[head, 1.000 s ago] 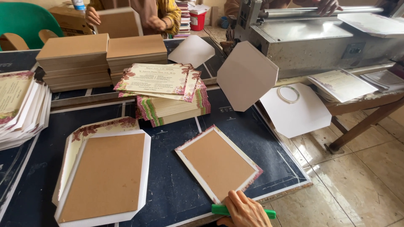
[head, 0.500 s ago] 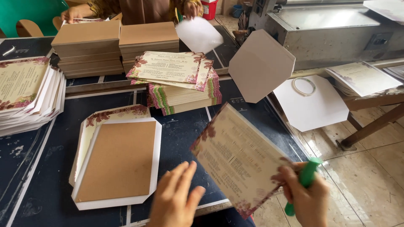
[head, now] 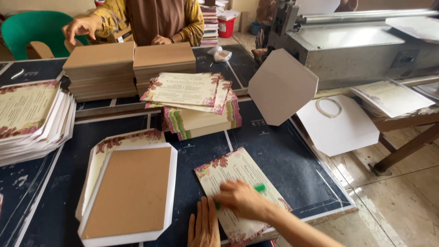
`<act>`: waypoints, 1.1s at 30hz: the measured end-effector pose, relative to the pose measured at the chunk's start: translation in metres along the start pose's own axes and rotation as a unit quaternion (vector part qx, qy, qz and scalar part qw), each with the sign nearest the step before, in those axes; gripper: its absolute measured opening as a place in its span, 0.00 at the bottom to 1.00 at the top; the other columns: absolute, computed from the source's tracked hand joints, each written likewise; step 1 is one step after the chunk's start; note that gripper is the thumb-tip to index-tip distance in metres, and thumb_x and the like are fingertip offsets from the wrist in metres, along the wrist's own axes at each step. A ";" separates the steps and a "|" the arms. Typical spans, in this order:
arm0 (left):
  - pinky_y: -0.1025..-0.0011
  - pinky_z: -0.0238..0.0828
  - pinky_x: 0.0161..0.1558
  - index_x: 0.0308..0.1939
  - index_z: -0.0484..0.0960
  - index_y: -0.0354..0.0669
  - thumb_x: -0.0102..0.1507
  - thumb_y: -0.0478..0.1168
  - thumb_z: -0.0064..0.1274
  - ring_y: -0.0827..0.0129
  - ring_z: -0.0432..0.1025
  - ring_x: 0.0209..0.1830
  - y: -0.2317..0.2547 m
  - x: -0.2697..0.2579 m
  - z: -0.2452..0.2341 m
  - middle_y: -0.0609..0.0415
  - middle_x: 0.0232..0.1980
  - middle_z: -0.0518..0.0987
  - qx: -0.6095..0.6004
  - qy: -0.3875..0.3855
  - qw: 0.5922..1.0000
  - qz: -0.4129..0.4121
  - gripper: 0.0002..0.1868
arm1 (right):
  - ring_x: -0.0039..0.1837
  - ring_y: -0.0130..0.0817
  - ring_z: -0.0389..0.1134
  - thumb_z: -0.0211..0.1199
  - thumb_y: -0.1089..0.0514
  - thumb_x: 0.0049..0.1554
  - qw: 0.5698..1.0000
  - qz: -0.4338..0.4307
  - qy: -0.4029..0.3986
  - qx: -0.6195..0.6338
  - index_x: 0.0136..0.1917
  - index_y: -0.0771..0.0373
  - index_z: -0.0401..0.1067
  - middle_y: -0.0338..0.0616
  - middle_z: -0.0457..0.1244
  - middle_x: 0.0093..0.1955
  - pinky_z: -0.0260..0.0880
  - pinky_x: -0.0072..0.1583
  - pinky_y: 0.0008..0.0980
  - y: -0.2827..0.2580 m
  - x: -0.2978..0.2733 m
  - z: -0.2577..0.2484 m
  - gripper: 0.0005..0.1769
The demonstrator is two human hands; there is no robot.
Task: The person assembles cards by placing a brown cardboard insert into a decorative paper sleeve. They use a green plastic tool to press and smooth the edges of the sleeve around the insert, then flip the card over to repeat the process on the other side before stacking it.
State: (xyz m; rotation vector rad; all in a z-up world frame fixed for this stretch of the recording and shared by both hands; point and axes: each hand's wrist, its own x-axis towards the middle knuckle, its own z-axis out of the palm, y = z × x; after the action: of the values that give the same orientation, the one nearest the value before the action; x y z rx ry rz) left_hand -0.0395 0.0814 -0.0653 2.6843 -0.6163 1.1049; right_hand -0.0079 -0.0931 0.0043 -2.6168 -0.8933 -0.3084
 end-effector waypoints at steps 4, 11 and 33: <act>0.66 0.46 0.69 0.79 0.40 0.40 0.33 1.07 0.29 0.59 0.46 0.77 -0.015 -0.023 0.033 0.45 0.80 0.47 0.014 -0.137 0.989 0.053 0.92 | 0.48 0.33 0.59 0.62 0.56 0.60 0.998 0.060 0.017 0.010 0.62 0.53 0.72 0.37 0.57 0.44 0.60 0.50 0.37 0.046 0.059 0.018 0.16; 0.58 0.39 0.73 0.78 0.47 0.50 0.43 1.02 0.34 0.63 0.41 0.81 -0.020 -0.020 0.024 0.51 0.82 0.45 0.028 -0.073 0.989 0.122 0.77 | 0.45 0.39 0.63 0.59 0.57 0.59 0.978 0.196 0.065 -0.033 0.61 0.54 0.72 0.40 0.59 0.45 0.66 0.45 0.41 0.111 0.029 -0.014 0.16; 0.54 0.52 0.63 0.60 0.65 0.57 0.47 0.64 0.70 0.54 0.56 0.64 -0.036 0.132 0.019 0.51 0.60 0.65 -0.249 -0.505 0.824 -0.067 0.45 | 0.33 0.28 0.65 0.60 0.45 0.57 0.969 0.184 0.128 -0.108 0.64 0.43 0.69 0.34 0.62 0.42 0.70 0.31 0.30 -0.121 -0.086 -0.085 0.21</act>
State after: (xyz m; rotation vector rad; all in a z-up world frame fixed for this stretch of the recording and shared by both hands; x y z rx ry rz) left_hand 0.0729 0.0668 0.0141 2.5541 -0.6837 -0.5721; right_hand -0.1580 -0.0854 0.0866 -2.7832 -0.2932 -0.6520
